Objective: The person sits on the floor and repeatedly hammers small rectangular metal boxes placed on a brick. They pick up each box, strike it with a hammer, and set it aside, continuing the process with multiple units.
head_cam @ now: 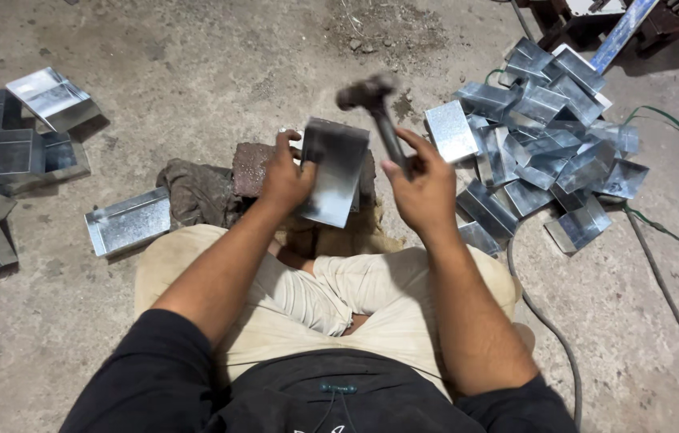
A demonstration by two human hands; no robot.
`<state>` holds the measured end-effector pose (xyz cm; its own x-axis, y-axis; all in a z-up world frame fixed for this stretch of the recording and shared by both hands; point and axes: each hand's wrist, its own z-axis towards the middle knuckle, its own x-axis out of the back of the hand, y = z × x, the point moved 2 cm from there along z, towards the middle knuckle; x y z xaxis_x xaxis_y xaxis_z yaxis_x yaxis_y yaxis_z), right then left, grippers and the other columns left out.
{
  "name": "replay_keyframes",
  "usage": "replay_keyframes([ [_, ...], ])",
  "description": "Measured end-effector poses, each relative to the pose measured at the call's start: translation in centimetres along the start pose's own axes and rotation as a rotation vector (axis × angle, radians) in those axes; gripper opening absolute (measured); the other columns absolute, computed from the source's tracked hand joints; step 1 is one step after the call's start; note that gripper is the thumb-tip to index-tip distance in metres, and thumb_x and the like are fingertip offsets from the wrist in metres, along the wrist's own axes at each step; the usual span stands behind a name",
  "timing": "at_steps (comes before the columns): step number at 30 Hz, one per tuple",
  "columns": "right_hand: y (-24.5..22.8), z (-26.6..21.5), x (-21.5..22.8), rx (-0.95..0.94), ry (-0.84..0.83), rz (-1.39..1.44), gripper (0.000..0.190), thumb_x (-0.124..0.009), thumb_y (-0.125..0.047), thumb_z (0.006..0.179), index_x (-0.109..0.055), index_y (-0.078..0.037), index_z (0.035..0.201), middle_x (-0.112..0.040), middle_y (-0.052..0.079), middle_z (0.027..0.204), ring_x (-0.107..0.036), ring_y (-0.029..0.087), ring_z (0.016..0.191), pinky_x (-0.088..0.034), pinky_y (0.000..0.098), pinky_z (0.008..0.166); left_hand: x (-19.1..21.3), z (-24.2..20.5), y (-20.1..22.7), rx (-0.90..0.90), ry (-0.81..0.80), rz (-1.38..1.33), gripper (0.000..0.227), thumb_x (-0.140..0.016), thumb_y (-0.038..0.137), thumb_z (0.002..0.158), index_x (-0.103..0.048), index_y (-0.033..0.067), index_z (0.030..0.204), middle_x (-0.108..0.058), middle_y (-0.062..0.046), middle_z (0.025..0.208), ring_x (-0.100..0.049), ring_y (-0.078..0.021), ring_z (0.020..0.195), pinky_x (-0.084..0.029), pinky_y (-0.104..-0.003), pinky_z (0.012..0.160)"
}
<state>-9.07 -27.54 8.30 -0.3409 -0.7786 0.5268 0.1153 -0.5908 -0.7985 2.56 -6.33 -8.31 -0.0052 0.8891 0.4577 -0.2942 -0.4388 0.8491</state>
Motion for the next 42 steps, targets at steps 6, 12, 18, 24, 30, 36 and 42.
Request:
replay_keyframes([
  [6,9.7,-3.6,-2.1,-0.418,0.070,0.371,0.048,-0.074,-0.006,0.088,-0.061,-0.001,0.134,-0.065,0.001,0.071,-0.050,0.007,0.052,-0.038,0.0227,0.045,2.1,0.4,2.3,-0.094,-0.297,0.381,0.034,-0.065,0.017,0.089,-0.067,0.0124,0.122,-0.074,-0.018,0.102,-0.070,-0.0396,0.097,-0.056,-0.051,0.086],
  [12,11.5,-4.3,-2.2,-0.235,0.009,0.149,0.047,-0.078,-0.006,0.092,-0.066,-0.001,0.137,-0.063,0.002,0.073,-0.049,0.005,0.062,-0.040,0.0220,0.056,0.4,0.7,3.6,-0.216,-0.435,0.804,0.023,-0.059,0.024,0.099,-0.074,0.0176,0.116,-0.074,-0.005,0.121,-0.061,-0.0285,0.128,-0.032,-0.058,0.119],
  [18,6.1,-4.7,0.2,0.282,0.183,0.100,0.040,-0.078,-0.003,0.099,-0.066,-0.003,0.137,-0.075,0.009,0.107,-0.070,0.010,0.090,-0.057,0.0259,0.078,-0.2,1.2,1.0,-0.237,-0.285,0.658,0.047,-0.058,0.022,0.093,-0.061,0.0114,0.138,-0.052,-0.009,0.151,-0.035,-0.0341,0.148,-0.015,-0.063,0.121],
  [24,8.9,-4.6,-3.6,0.331,0.117,0.328,0.021,-0.076,-0.003,0.101,-0.070,-0.013,0.119,-0.071,0.008,0.095,-0.071,0.013,0.081,-0.057,0.0249,0.069,-0.4,0.5,-0.1,-0.277,-0.308,0.723,0.064,-0.055,0.009,0.086,-0.050,0.0073,0.149,-0.042,-0.009,0.161,-0.028,-0.0346,0.153,-0.015,-0.060,0.123],
  [30,10.7,-4.0,-3.6,0.050,-0.010,0.020,0.043,-0.077,-0.005,0.090,-0.069,-0.006,0.132,-0.074,0.006,0.095,-0.070,0.010,0.071,-0.054,0.0243,0.064,-0.4,0.6,0.6,-0.278,-0.277,0.707,0.066,-0.052,0.009,0.086,-0.048,0.0079,0.151,-0.042,-0.008,0.162,-0.029,-0.0319,0.153,-0.016,-0.059,0.124],
  [36,13.0,-4.4,-3.8,-0.189,0.113,0.330,0.046,-0.075,-0.004,0.094,-0.062,-0.003,0.138,-0.064,0.000,0.078,-0.053,0.003,0.066,-0.042,0.0209,0.056,-0.2,0.3,0.6,-0.206,-0.328,0.706,0.062,-0.053,0.015,0.091,-0.046,0.0104,0.152,-0.042,-0.007,0.162,-0.032,-0.0321,0.152,-0.014,-0.062,0.124],
  [42,11.5,-4.9,-2.5,-0.309,0.143,0.450,0.049,-0.074,-0.007,0.094,-0.058,-0.003,0.140,-0.061,-0.002,0.066,-0.051,0.003,0.052,-0.038,0.0217,0.045,1.8,0.5,2.5,-0.159,-0.424,0.753,0.083,-0.060,0.058,0.093,-0.032,0.0141,0.158,-0.031,-0.012,0.165,-0.024,-0.0379,0.152,-0.003,-0.073,0.116],
])
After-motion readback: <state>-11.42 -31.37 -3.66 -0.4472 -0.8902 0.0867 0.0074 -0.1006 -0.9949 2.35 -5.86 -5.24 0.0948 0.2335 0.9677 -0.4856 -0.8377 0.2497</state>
